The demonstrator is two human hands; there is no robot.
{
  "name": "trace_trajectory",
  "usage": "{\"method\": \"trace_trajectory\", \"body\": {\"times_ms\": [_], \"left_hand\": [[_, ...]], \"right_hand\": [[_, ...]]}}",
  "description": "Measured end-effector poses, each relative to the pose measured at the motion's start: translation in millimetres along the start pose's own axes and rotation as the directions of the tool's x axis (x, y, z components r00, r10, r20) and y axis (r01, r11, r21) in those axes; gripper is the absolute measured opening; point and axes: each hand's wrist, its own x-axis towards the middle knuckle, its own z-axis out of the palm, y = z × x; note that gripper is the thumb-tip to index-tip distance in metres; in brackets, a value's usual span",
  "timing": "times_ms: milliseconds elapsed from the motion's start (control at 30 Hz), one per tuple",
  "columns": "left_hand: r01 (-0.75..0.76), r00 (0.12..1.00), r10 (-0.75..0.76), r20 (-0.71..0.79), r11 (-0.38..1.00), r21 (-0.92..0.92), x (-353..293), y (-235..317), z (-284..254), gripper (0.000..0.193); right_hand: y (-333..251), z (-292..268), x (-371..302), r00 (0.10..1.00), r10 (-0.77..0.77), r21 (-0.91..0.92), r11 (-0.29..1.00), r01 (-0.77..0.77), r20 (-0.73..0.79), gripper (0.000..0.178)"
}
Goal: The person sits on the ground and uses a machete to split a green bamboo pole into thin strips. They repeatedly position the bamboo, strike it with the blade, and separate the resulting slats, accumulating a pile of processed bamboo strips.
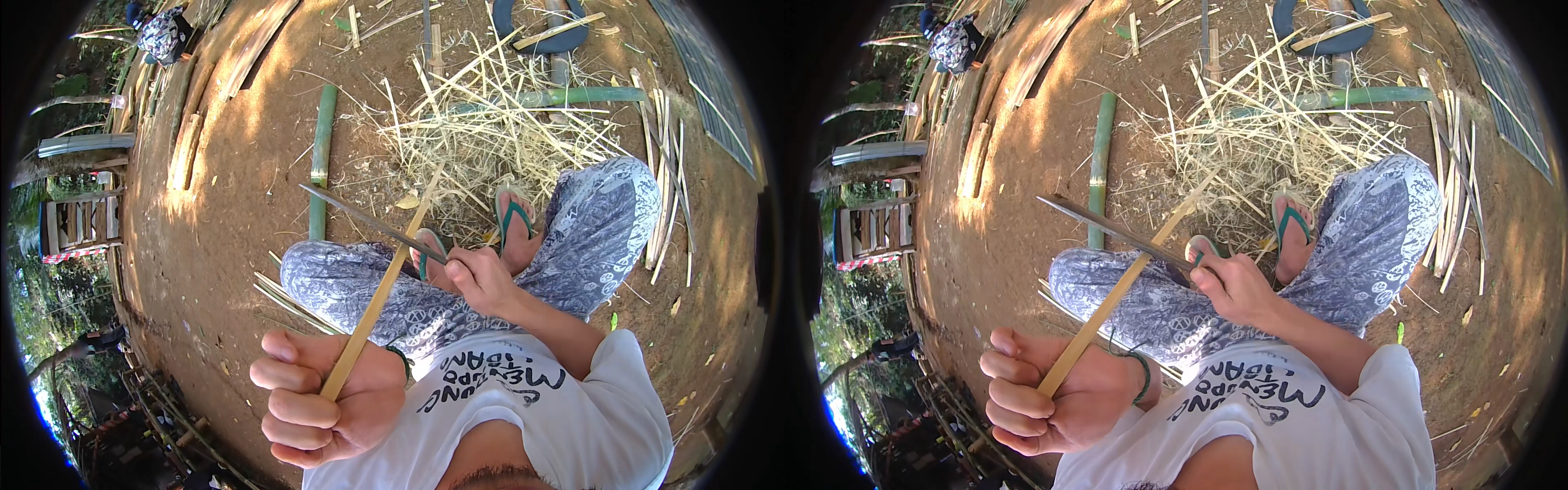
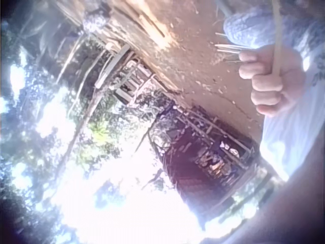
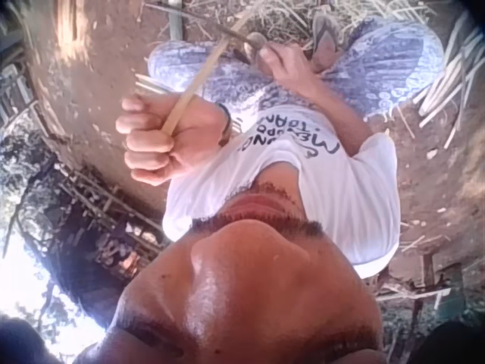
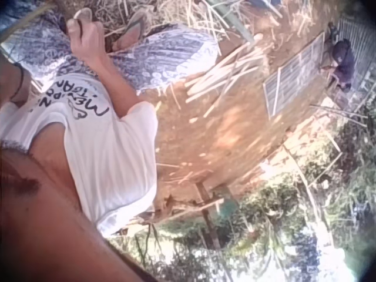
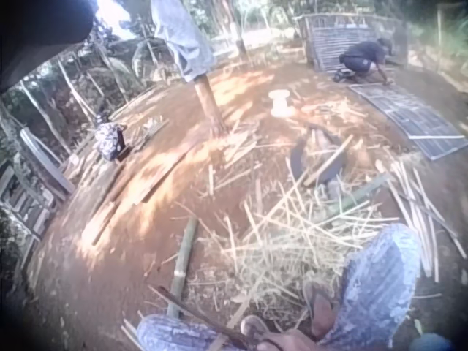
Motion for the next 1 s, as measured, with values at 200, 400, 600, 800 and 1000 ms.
{"method": "trace_trajectory", "body": {"times_ms": [200, 400, 600, 800, 1000], "left_hand": [[0.096, 0.992, -0.093, 0.080, 0.995, -0.038, 35, -21, 3, 0.045], [0.196, 0.850, -0.196, 0.489, 0.979, 0.051, 60, -67, -18, 0.061], [0.385, 0.889, -0.285, 0.359, 0.889, -0.248, 30, -82, -21, 0.067], [0.367, 0.901, -0.279, 0.332, 0.898, -0.242, 25, -79, -16, 0.066], [0.315, 0.928, -0.233, 0.290, 0.908, -0.277, 21, -81, -16, 0.064]], "right_hand": [[17, -1, 27, 0.970, 0.241, 0.071, 0.968, -0.242, 0.015, 0.054], [4, -4, 38, 0.924, 0.378, 0.202, 0.903, -0.380, 0.050, 0.061], [7, 16, 34, 0.973, 0.228, 0.154, 0.963, -0.220, -0.040, 0.059], [36, 18, 45, 0.968, 0.240, 0.118, 0.966, -0.230, -0.079, 0.055], [19, 13, 49, 0.986, 0.101, 0.030, 0.995, -0.098, -0.136, 0.054]]}}
